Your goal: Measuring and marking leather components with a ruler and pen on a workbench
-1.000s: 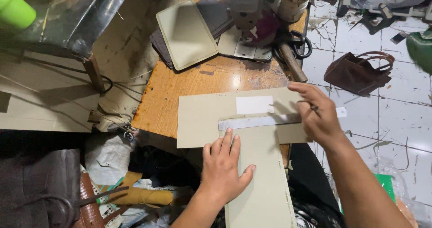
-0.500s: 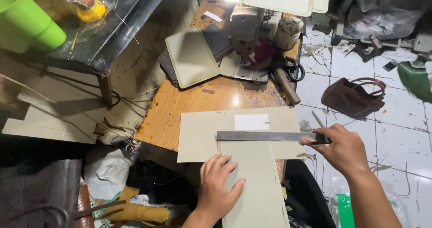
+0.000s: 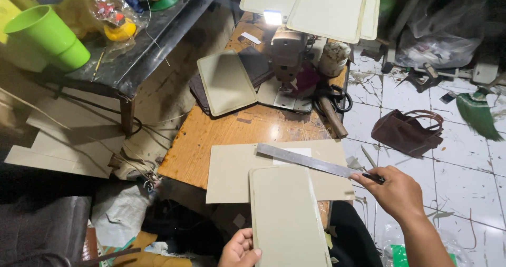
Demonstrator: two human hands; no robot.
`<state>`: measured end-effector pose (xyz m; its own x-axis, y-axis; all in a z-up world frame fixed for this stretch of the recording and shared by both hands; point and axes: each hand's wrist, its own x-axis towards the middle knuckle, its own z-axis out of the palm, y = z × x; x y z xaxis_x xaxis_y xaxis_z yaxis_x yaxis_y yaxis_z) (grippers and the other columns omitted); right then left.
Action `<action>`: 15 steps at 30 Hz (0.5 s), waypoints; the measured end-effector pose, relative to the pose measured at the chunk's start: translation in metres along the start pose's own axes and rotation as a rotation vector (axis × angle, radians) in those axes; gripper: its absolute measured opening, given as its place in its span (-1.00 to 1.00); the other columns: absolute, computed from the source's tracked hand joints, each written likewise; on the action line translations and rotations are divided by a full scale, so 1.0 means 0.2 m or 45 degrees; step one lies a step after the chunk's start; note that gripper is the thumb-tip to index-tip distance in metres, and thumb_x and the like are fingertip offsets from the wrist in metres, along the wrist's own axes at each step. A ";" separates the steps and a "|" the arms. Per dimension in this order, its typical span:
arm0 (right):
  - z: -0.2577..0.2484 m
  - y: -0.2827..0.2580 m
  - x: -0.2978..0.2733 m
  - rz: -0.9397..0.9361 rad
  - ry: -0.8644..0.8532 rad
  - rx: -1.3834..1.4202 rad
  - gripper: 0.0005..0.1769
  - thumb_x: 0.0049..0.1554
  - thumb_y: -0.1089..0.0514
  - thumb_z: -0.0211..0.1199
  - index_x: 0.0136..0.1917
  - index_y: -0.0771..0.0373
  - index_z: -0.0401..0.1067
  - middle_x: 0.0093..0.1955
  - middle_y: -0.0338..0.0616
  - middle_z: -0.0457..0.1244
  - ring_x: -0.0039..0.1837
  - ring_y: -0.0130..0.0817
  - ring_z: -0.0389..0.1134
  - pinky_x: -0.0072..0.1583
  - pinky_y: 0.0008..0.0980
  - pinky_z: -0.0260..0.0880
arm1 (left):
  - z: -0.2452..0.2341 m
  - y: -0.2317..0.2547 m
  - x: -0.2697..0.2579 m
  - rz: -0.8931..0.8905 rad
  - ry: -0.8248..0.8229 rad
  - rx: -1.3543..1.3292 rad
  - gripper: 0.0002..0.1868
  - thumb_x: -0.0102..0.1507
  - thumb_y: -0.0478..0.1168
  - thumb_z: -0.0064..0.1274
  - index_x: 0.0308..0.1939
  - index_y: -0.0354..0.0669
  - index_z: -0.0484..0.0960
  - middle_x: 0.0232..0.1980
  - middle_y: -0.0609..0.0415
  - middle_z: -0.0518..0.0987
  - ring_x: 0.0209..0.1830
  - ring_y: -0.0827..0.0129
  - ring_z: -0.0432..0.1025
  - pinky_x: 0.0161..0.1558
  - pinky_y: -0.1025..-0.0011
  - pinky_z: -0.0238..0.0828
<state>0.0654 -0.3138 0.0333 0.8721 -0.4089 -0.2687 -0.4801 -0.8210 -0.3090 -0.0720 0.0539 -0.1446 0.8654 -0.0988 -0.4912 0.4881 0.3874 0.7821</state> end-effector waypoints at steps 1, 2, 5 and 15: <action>-0.01 -0.01 0.00 0.007 0.004 0.003 -0.34 -0.04 -0.57 0.24 0.03 -0.10 0.68 0.14 -0.46 0.43 0.18 -0.32 0.40 0.14 -0.31 0.33 | -0.01 0.02 0.01 -0.001 -0.007 0.005 -0.46 0.16 -0.49 0.09 0.26 -0.38 0.55 -0.03 -0.28 0.81 -0.08 0.19 0.69 -0.01 0.31 0.56; -0.01 -0.01 -0.01 0.021 0.008 0.041 -0.38 0.01 -0.52 0.24 0.06 -0.09 0.67 0.13 -0.42 0.45 0.17 -0.30 0.41 0.13 -0.30 0.32 | -0.02 0.04 0.00 0.079 -0.009 0.027 -0.46 0.12 -0.49 0.10 0.22 -0.39 0.56 -0.08 -0.26 0.81 -0.16 0.23 0.66 -0.11 0.33 0.55; -0.03 -0.03 -0.04 0.055 0.016 0.137 -0.46 0.07 -0.43 0.25 0.06 -0.07 0.67 0.08 -0.34 0.47 0.13 -0.27 0.41 0.11 -0.29 0.31 | 0.00 0.17 -0.05 0.254 -0.003 0.063 -0.50 0.07 -0.50 0.07 0.14 -0.41 0.59 -0.16 -0.22 0.79 -0.27 0.30 0.59 -0.22 0.38 0.50; 0.03 0.01 -0.05 -0.093 -0.036 0.332 -0.51 0.08 -0.25 0.30 0.14 0.03 0.66 0.22 -0.31 0.46 0.30 -0.29 0.40 0.26 -0.29 0.35 | -0.10 0.47 -0.03 0.647 0.262 0.015 -0.54 0.07 -0.42 -0.06 0.07 -0.48 0.57 -0.16 -0.27 0.71 -0.29 0.23 0.53 -0.22 0.38 0.39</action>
<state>0.0553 -0.3099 0.0298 0.9042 -0.3379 -0.2614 -0.4272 -0.7163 -0.5517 -0.0336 0.1089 -0.0747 0.9531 0.2803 -0.1143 0.0165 0.3290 0.9442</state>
